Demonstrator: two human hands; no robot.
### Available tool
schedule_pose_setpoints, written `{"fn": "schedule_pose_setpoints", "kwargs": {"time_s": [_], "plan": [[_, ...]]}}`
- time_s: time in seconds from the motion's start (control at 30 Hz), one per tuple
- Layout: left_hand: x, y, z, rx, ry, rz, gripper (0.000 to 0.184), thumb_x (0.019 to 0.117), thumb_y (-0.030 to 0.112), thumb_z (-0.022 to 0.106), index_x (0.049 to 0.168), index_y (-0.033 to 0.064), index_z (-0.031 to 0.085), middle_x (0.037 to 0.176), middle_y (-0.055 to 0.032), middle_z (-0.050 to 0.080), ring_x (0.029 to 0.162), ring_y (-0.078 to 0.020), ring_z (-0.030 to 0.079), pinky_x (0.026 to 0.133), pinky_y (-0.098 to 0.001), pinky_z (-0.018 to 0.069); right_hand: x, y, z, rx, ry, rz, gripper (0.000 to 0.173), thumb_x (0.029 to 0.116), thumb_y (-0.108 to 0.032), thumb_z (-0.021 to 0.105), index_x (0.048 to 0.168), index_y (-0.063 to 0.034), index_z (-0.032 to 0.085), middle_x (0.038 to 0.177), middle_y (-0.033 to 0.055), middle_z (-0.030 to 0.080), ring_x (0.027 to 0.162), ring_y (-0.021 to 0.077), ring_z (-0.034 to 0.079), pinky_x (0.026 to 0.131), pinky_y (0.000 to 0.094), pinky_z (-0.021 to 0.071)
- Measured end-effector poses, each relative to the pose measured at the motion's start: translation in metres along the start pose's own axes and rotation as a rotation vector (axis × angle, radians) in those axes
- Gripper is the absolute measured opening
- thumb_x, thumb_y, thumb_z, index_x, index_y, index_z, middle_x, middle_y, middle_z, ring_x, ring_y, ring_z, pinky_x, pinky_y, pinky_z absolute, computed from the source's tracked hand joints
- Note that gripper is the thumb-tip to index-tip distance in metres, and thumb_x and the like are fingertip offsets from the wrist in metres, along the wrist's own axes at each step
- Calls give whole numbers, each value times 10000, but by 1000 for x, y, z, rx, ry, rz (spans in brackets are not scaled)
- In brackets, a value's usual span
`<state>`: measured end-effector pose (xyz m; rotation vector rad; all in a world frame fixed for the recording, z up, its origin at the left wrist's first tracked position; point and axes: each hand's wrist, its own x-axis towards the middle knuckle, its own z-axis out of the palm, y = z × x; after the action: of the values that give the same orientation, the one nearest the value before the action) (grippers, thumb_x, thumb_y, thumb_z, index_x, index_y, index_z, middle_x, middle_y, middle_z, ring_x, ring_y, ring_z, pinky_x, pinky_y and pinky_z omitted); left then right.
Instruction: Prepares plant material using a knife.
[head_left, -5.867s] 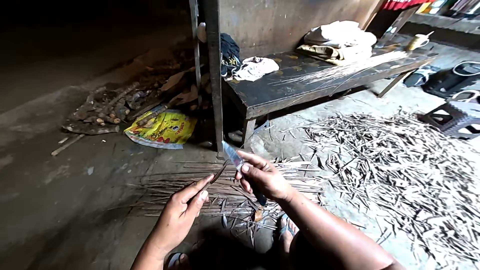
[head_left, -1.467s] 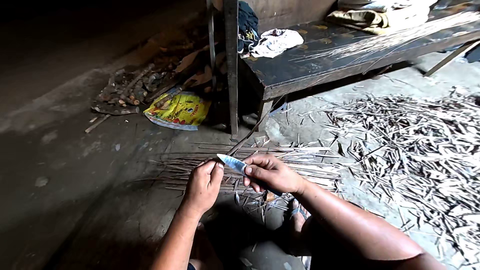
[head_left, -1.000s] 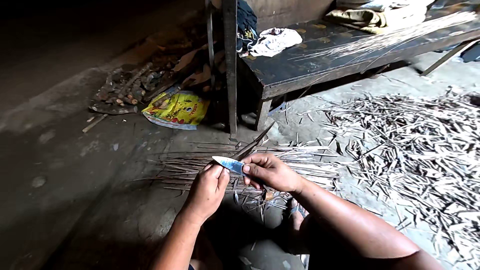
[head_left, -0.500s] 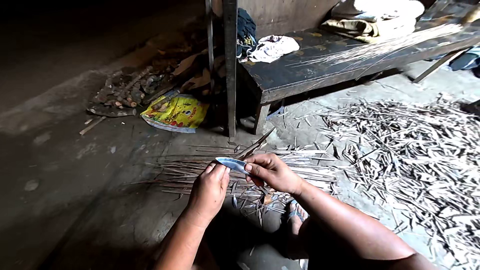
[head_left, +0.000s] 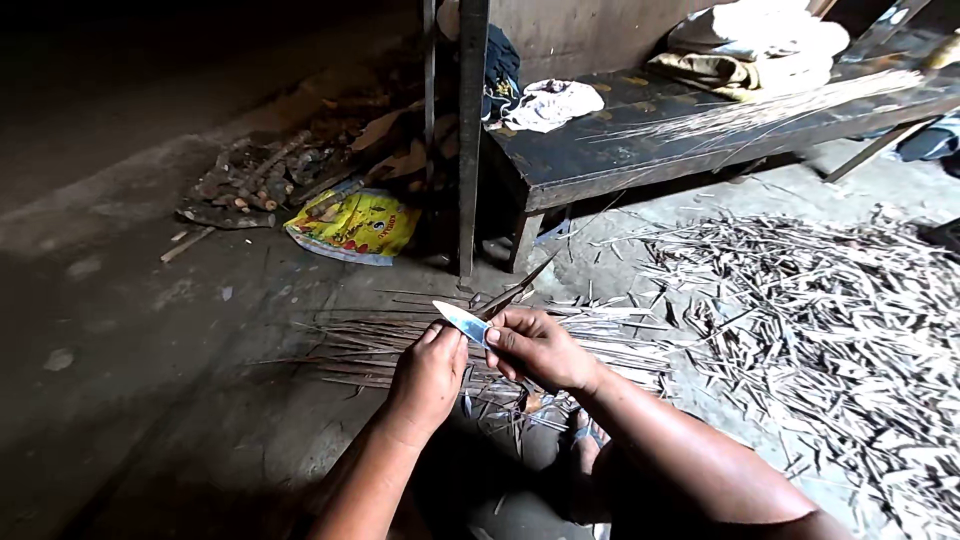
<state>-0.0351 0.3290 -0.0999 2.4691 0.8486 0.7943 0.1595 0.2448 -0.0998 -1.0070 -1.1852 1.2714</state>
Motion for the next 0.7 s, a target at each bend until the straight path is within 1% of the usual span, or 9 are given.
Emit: {"fn": "schedule_pose_setpoints", "kwargs": {"time_s": [0.13,0.17,0.23,0.27,0.4,0.5,0.57,0.63,0.7], "plan": [[1,-3,-4,15,4,-30,273,1022,183,501,863,42,673,877,-107,681,786,-202,683,708,-351,576,-4,4,-3,-23,-3,-31,213,1072,-175,525,1059,10,632,798,67,709,564,105,621,510,257,521],[1,-5,-5,9,13,-33,274,1028,188,498,880,44,677,889,-105,683,794,-199,683,715,-350,575,-4,4,-6,-40,-1,-33,213,1072,-177,525,1066,8,632,802,64,708,567,105,622,512,258,524],[3,-10,-9,-7,24,-37,293,1050,216,502,991,47,734,981,-100,726,865,-188,712,783,-350,595,-4,3,-13,-61,33,-27,214,1070,-178,527,1082,8,632,820,64,712,579,106,626,522,261,532],[4,-11,-11,-4,22,-40,300,1054,228,498,1017,54,739,999,-93,731,880,-181,713,799,-347,592,-4,1,-17,-65,44,-25,217,1071,-181,527,1083,9,631,826,68,712,584,110,627,527,264,533],[3,-7,-8,-2,23,-27,315,1054,244,498,986,52,738,970,-96,722,849,-175,703,770,-340,589,-3,-1,-15,-48,15,-30,223,1075,-186,517,1080,7,628,820,66,708,585,108,625,527,259,530],[1,-6,-4,-29,30,-4,303,1049,231,492,917,56,701,899,-79,686,791,-150,669,717,-299,566,-2,0,-10,-16,-20,-29,217,1078,-190,518,1070,-2,625,812,61,709,576,99,622,519,251,522],[0,-6,-3,-45,25,4,307,1054,237,490,929,58,706,899,-70,689,801,-136,667,731,-286,562,-2,0,-11,-2,0,-32,218,1074,-186,526,1069,4,632,809,64,710,574,99,622,518,249,521],[0,-8,-6,-49,22,-3,312,1054,242,489,969,59,727,919,-64,711,817,-123,676,753,-277,565,-2,-1,-16,-7,30,-42,218,1072,-180,525,1077,9,634,812,65,710,578,102,623,523,252,524],[0,-8,-9,-54,12,-16,320,1057,254,479,978,67,725,908,-53,706,808,-114,664,749,-273,553,-2,-3,-23,-32,50,-48,224,1072,-180,527,1092,14,638,820,66,713,585,103,626,529,255,528]]}}
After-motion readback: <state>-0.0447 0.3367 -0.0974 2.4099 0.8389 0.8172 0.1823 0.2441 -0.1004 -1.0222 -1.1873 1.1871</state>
